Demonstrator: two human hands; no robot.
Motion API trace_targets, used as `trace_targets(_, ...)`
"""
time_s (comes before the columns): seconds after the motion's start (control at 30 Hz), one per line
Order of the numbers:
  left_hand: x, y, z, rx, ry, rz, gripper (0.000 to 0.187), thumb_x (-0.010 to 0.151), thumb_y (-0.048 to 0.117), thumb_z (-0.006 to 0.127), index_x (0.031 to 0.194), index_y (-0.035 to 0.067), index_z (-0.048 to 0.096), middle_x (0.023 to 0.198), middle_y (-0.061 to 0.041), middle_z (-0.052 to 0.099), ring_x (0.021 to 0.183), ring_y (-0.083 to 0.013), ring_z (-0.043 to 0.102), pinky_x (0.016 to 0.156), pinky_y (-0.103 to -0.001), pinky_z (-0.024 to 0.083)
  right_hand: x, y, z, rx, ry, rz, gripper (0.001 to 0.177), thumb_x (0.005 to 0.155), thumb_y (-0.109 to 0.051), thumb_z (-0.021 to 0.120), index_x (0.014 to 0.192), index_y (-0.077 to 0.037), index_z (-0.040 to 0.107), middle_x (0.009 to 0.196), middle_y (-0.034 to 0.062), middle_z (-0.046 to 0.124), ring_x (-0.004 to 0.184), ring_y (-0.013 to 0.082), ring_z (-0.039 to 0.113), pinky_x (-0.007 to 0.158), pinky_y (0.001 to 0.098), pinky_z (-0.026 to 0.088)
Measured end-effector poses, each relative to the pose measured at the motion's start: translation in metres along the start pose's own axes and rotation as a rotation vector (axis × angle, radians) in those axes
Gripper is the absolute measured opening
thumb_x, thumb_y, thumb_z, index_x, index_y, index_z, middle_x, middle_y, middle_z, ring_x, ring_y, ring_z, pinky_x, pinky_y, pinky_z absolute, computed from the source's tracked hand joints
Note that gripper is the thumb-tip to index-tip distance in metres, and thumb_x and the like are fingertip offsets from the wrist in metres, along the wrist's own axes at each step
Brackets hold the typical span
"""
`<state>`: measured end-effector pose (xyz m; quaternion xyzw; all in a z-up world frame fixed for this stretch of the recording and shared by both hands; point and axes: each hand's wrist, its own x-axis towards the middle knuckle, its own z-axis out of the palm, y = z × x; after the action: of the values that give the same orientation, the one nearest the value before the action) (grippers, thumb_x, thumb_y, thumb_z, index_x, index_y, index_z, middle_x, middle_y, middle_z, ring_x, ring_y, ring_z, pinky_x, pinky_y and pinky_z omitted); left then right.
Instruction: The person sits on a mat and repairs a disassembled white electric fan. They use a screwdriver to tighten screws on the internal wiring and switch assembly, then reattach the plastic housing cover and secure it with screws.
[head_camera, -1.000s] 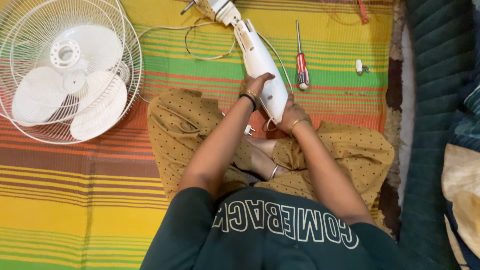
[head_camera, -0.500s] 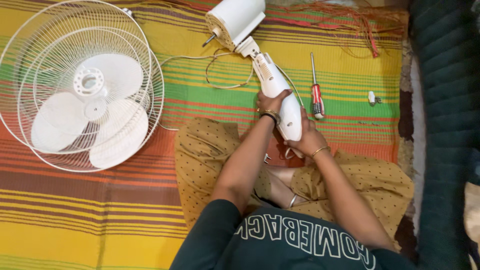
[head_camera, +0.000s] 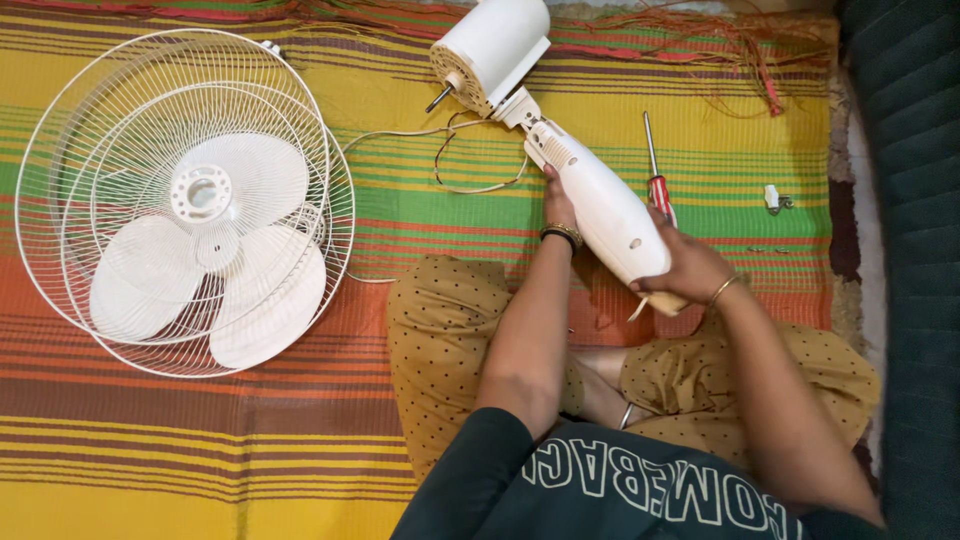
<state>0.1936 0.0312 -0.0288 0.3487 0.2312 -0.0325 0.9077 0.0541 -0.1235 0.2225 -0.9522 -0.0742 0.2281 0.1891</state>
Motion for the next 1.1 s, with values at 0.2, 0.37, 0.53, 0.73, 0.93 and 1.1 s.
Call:
trace_targets(0.2,0.004,-0.005,0.000,-0.167,-0.008,-0.014,0.107,0.091,0.087,0.024,0.154,0.002,0.039,0.148,-0.014,0.055,0.129,-0.0312,0.056,0.109,-0.040,0.045,0.019,-0.013,-0.041,-0.251,-0.153,0.095,0.134,0.062,-0.053,0.084,0.168,-0.029,0.005,0.127,0.0259,0.067,0.113,0.0414,0.068,0.100,0.0446,0.053)
trace_targets(0.37,-0.007,-0.002,0.002,-0.174,0.075,-0.093,0.100,0.090,0.083,0.027,0.153,0.006,0.041,0.147,-0.017,0.055,0.128,-0.0343,0.057,0.107,-0.045,0.047,0.024,-0.022,-0.053,-0.300,-0.133,0.041,0.135,0.063,-0.053,0.084,0.168,-0.031,0.002,0.123,0.0264,0.068,0.112,0.0422,0.067,0.097,0.0459,0.053)
trace_targets(0.53,-0.011,0.001,0.003,-0.106,0.091,-0.064,0.093,0.095,0.076,0.032,0.153,0.004,0.041,0.147,-0.018,0.054,0.128,-0.0335,0.057,0.106,-0.043,0.047,0.020,-0.029,-0.075,-0.230,-0.204,0.091,0.134,0.059,-0.047,0.087,0.166,-0.032,0.007,0.122,0.0236,0.071,0.109,0.0382,0.071,0.098,0.0428,0.055)
trace_targets(0.73,-0.014,0.006,0.001,0.068,0.124,-0.049,0.092,0.098,0.073,0.032,0.157,0.002,0.035,0.151,-0.021,0.048,0.131,-0.0326,0.054,0.108,-0.040,0.044,0.020,-0.050,-0.113,-0.243,-0.266,0.148,0.134,0.060,-0.047,0.090,0.166,-0.036,0.008,0.124,0.0205,0.072,0.104,0.0369,0.074,0.095,0.0435,0.057)
trace_targets(0.93,-0.014,0.012,0.005,0.161,0.118,-0.005,0.091,0.098,0.070,0.037,0.155,0.000,0.039,0.157,-0.020,0.044,0.138,-0.0318,0.048,0.113,-0.039,0.036,0.048,-0.068,-0.181,-0.145,-0.395,0.304,0.128,0.062,-0.038,0.086,0.169,-0.040,0.015,0.136,0.0206,0.066,0.098,0.0397,0.075,0.081,0.0570,0.064)
trace_targets(1.1,-0.010,0.015,0.004,0.166,0.023,-0.013,0.092,0.097,0.071,0.038,0.157,0.000,0.036,0.159,-0.018,0.042,0.141,-0.0293,0.046,0.116,-0.036,0.033,0.069,-0.085,-0.230,-0.287,-0.313,0.284,0.116,0.066,-0.039,0.088,0.165,-0.032,0.026,0.137,0.0207,0.067,0.098,0.0346,0.073,0.082,0.0498,0.062)
